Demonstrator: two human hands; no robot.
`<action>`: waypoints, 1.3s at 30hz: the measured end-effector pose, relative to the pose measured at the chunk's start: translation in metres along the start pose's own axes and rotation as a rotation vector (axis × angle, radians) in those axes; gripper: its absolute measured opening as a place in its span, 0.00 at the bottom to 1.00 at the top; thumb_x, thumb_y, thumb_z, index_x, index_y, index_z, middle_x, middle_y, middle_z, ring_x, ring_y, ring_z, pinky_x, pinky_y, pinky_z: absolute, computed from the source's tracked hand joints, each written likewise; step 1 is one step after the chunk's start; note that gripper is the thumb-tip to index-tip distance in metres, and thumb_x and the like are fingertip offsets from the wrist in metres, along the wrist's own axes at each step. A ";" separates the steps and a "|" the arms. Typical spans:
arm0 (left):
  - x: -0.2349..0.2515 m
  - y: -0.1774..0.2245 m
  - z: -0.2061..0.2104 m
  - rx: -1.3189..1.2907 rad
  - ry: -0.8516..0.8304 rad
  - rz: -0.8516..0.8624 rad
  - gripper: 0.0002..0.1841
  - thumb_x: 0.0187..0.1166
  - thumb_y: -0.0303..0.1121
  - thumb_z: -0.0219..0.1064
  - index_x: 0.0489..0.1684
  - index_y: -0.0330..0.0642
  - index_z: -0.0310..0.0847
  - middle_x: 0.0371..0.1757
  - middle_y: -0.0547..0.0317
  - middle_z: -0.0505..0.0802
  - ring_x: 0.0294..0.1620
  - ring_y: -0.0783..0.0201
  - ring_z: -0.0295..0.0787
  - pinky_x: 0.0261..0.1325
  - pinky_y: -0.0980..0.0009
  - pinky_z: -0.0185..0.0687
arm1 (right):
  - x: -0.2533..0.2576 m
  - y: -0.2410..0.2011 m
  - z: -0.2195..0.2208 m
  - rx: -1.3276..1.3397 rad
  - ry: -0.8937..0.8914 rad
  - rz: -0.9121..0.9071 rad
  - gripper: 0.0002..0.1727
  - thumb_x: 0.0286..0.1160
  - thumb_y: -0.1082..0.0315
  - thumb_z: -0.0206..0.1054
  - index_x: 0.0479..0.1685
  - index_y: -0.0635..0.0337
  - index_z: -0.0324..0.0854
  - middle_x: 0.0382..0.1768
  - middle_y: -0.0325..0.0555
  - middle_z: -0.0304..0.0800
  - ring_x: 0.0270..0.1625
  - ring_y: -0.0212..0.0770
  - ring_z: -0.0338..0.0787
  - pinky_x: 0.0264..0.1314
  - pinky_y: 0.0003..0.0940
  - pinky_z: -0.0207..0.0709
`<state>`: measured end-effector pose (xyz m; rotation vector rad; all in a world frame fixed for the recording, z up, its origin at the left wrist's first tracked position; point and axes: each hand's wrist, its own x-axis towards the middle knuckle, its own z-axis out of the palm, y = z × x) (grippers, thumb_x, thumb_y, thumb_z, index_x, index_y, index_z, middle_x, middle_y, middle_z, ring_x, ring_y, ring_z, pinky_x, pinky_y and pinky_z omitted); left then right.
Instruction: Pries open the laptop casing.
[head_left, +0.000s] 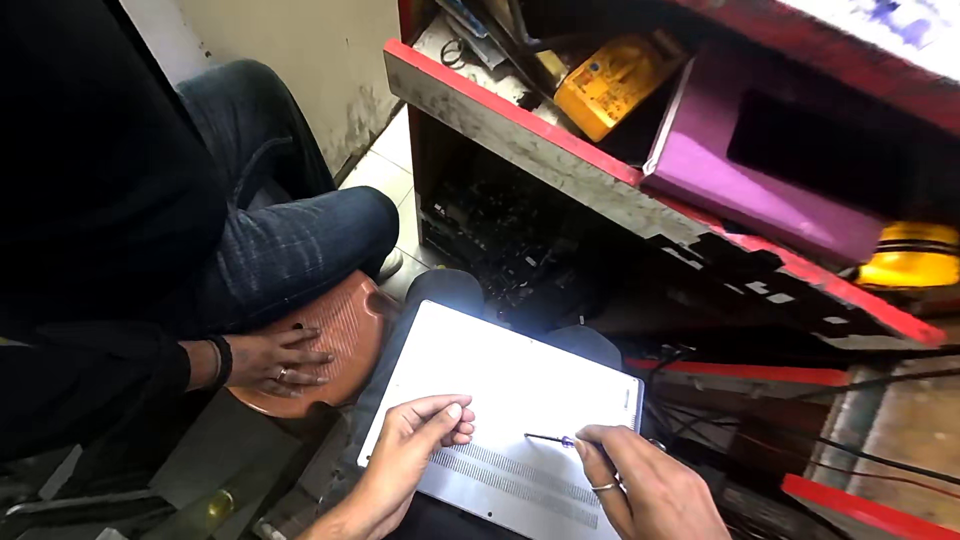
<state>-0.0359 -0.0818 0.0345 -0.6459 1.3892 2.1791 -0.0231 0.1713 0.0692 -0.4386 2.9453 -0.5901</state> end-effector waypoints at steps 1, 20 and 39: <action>0.000 0.000 0.000 -0.005 0.004 -0.008 0.12 0.85 0.21 0.58 0.54 0.27 0.87 0.43 0.51 0.95 0.42 0.63 0.94 0.56 0.68 0.91 | 0.000 -0.001 -0.001 -0.010 -0.008 0.000 0.14 0.84 0.66 0.58 0.41 0.64 0.88 0.31 0.53 0.91 0.30 0.48 0.92 0.31 0.39 0.85; 0.002 0.012 0.001 -0.260 -0.093 -0.212 0.11 0.88 0.23 0.54 0.52 0.29 0.84 0.45 0.48 0.97 0.46 0.58 0.97 0.57 0.65 0.92 | 0.032 -0.038 -0.017 -0.366 -0.244 -0.198 0.17 0.78 0.60 0.70 0.40 0.70 0.83 0.26 0.59 0.84 0.23 0.58 0.90 0.20 0.46 0.80; 0.008 0.005 0.012 -0.174 -0.147 -0.199 0.08 0.83 0.20 0.61 0.52 0.27 0.85 0.38 0.52 0.96 0.38 0.64 0.96 0.50 0.69 0.93 | 0.032 -0.019 -0.016 -0.379 -0.131 -0.358 0.14 0.80 0.66 0.63 0.25 0.63 0.80 0.15 0.51 0.78 0.17 0.52 0.84 0.16 0.41 0.71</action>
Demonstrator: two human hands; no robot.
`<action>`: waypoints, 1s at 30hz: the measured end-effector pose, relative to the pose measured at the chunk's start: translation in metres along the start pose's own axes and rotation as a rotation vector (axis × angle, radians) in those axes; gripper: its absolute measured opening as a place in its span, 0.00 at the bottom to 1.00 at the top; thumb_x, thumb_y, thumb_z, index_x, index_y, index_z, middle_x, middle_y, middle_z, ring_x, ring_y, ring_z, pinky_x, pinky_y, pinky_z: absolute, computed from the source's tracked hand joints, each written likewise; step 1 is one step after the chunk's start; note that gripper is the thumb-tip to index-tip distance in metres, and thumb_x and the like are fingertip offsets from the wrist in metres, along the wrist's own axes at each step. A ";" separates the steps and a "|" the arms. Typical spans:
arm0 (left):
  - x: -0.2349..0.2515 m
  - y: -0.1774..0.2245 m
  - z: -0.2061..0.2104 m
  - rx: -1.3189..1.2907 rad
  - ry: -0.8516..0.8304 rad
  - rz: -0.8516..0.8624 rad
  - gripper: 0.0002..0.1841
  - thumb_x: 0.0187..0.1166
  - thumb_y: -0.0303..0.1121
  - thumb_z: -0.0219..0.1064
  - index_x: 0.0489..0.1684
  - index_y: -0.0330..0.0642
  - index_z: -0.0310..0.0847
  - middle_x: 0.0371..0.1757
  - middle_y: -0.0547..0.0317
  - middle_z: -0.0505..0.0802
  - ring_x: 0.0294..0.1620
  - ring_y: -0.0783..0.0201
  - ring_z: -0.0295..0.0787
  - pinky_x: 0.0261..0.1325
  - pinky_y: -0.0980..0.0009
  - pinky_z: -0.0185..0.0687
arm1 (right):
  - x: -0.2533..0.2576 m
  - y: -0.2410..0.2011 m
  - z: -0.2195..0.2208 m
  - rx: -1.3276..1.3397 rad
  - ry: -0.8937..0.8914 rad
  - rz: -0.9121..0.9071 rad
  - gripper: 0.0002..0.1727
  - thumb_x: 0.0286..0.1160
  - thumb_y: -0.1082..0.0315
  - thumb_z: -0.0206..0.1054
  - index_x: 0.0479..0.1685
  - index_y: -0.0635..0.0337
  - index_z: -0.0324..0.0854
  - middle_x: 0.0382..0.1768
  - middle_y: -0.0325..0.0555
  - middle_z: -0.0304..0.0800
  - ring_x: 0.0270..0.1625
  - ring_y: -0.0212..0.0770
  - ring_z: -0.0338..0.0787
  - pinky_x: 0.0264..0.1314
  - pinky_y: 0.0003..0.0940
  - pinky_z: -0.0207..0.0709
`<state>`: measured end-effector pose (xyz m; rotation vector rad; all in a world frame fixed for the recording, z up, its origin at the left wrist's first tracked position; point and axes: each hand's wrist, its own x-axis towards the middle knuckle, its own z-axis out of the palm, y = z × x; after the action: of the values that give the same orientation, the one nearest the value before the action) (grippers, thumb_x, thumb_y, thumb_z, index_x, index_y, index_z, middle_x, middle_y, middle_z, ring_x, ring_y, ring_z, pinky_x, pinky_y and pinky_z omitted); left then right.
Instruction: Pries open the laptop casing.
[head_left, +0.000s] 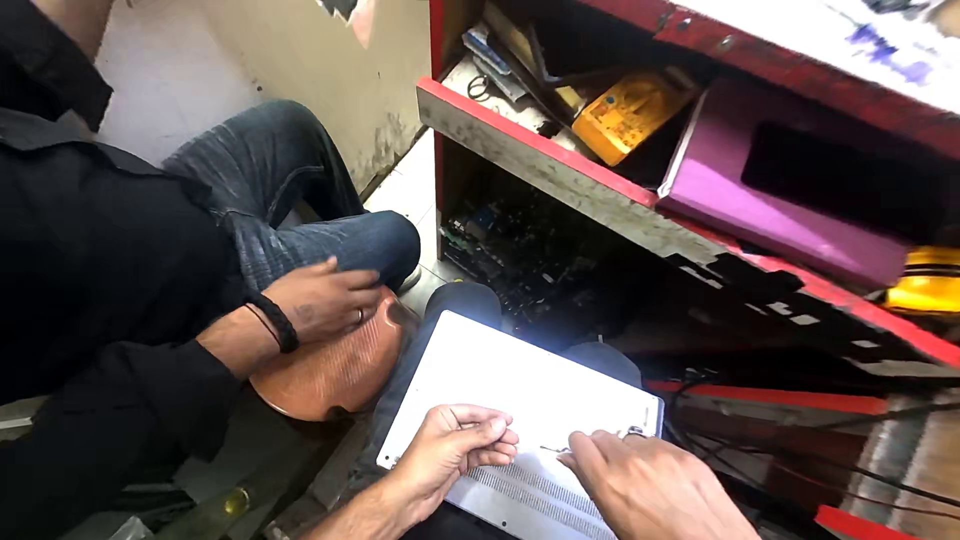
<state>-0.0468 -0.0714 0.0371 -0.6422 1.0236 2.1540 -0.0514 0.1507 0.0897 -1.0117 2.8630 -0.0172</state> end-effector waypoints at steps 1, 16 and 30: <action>0.000 0.000 -0.001 0.016 -0.016 0.002 0.11 0.85 0.20 0.59 0.56 0.26 0.84 0.40 0.52 0.96 0.39 0.63 0.96 0.52 0.68 0.93 | 0.000 0.002 -0.001 0.050 -0.022 -0.050 0.05 0.72 0.76 0.63 0.30 0.64 0.81 0.22 0.53 0.80 0.22 0.54 0.85 0.19 0.42 0.74; 0.031 -0.033 0.005 1.183 -0.302 0.754 0.15 0.84 0.34 0.65 0.52 0.30 0.89 0.37 0.44 0.88 0.41 0.53 0.86 0.52 0.63 0.82 | 0.001 0.002 -0.013 0.207 -0.144 -0.066 0.06 0.73 0.80 0.65 0.45 0.67 0.82 0.37 0.59 0.85 0.34 0.58 0.91 0.28 0.44 0.84; 0.052 -0.045 0.002 1.479 -0.285 1.065 0.11 0.82 0.28 0.64 0.30 0.34 0.89 0.29 0.49 0.89 0.37 0.51 0.90 0.44 0.63 0.85 | -0.002 0.005 -0.016 0.323 -0.197 0.022 0.14 0.83 0.66 0.65 0.52 0.71 0.85 0.38 0.65 0.88 0.38 0.65 0.93 0.35 0.53 0.86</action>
<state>-0.0488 -0.0298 -0.0178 1.0632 2.5814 1.3272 -0.0545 0.1550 0.1052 -0.8639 2.5819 -0.3452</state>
